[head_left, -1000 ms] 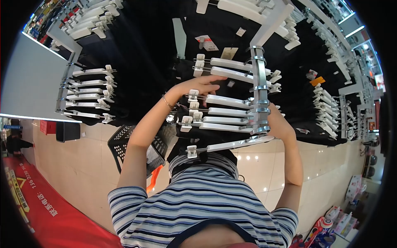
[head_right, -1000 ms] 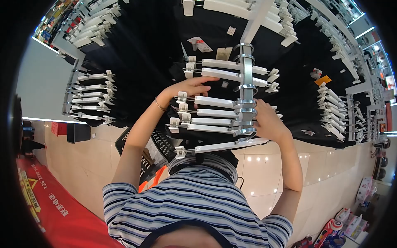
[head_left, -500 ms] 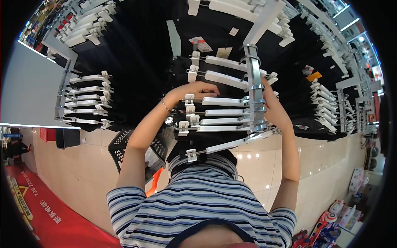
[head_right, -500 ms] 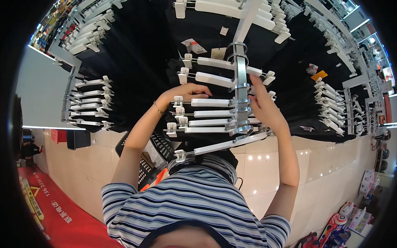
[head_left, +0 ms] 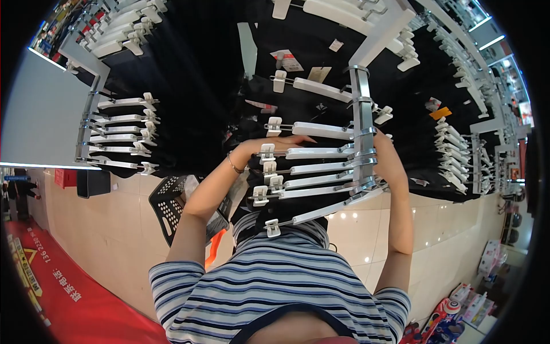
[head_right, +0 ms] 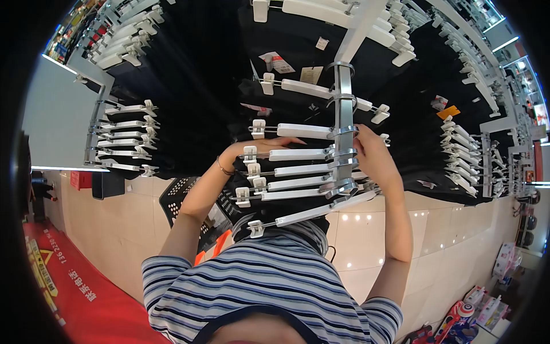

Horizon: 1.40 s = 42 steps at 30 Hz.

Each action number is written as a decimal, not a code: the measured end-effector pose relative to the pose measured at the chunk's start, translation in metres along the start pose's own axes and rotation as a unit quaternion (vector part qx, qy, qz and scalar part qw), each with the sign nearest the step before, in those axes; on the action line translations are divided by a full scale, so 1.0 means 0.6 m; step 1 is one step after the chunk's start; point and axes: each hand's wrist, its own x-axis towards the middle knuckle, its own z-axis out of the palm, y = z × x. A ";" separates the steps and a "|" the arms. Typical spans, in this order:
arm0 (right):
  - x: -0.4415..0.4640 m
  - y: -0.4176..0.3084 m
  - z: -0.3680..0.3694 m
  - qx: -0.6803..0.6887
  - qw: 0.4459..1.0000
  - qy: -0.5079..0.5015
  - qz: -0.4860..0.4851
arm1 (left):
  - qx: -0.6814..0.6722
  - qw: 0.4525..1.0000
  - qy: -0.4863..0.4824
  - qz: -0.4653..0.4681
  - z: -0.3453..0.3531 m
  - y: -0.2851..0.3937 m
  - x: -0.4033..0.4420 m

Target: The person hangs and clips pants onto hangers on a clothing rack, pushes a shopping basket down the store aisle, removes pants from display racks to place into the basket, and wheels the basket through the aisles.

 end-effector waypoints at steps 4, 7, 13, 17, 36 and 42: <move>0.038 0.017 -0.037 0.015 0.995 -0.096 0.040 | 0.043 0.999 -0.008 -0.019 -0.004 0.030 -0.003; 0.079 0.004 -0.047 -0.011 0.989 -0.128 0.073 | 0.049 0.999 -0.011 -0.014 0.001 0.028 0.003; 0.122 0.025 -0.027 -0.169 0.973 -0.087 -0.132 | 0.062 0.998 -0.005 0.031 0.002 0.013 0.005; 0.136 0.033 -0.005 0.211 0.970 -0.117 0.032 | 0.064 0.998 -0.022 0.007 0.001 0.025 0.000; 0.162 0.079 0.021 -0.022 0.971 -0.222 -0.082 | 0.070 0.998 0.002 -0.005 0.001 0.012 0.002; 0.157 0.080 0.029 0.103 0.970 -0.215 0.050 | 0.052 0.999 0.002 -0.005 0.002 -0.002 0.007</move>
